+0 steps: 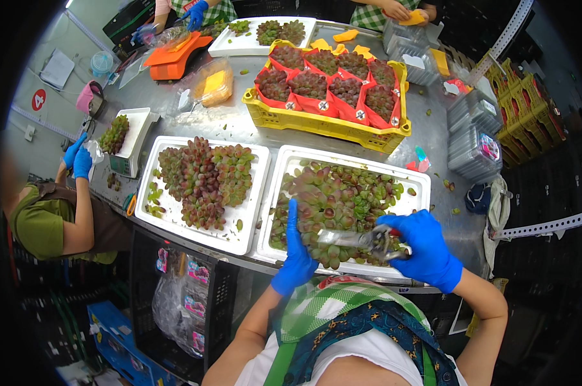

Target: The person uses shears to trim stems and individual grapes from bunches held by hand. They move bunches between white trays and a yellow crate on a stainless steel table.

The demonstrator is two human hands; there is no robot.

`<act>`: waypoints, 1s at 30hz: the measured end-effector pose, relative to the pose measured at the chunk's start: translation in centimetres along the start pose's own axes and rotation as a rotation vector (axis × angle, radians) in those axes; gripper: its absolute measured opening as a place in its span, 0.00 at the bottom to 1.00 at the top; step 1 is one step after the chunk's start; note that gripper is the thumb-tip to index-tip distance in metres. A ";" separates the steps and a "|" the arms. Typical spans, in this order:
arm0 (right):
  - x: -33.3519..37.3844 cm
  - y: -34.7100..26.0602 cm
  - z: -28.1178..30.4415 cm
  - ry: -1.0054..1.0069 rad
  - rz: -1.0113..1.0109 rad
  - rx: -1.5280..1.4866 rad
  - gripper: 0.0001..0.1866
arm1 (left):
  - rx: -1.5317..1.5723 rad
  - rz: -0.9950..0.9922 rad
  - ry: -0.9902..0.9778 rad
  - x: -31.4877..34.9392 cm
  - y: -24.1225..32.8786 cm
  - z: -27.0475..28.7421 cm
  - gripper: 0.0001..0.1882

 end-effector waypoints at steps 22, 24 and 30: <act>-1.9 -1.5 -4.1 -0.012 0.005 -0.114 0.24 | 0.072 0.220 0.339 1.0 -6.4 4.0 0.37; -1.7 -0.7 -4.2 0.030 -0.087 -0.218 0.24 | 0.073 0.245 0.371 0.5 -5.1 2.6 0.37; -1.1 0.4 -4.8 0.019 -0.245 -0.314 0.21 | 0.153 0.363 0.386 -0.4 -4.1 1.2 0.36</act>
Point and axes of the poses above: each hand's wrist, its own x-axis away from the middle knuckle, its own z-axis out of the back of the hand, y = z × x, the point moved 5 cm from there along -x, towards the middle knuckle, and after that the axes turned 6 degrees about -y, right-handed, at the moved point
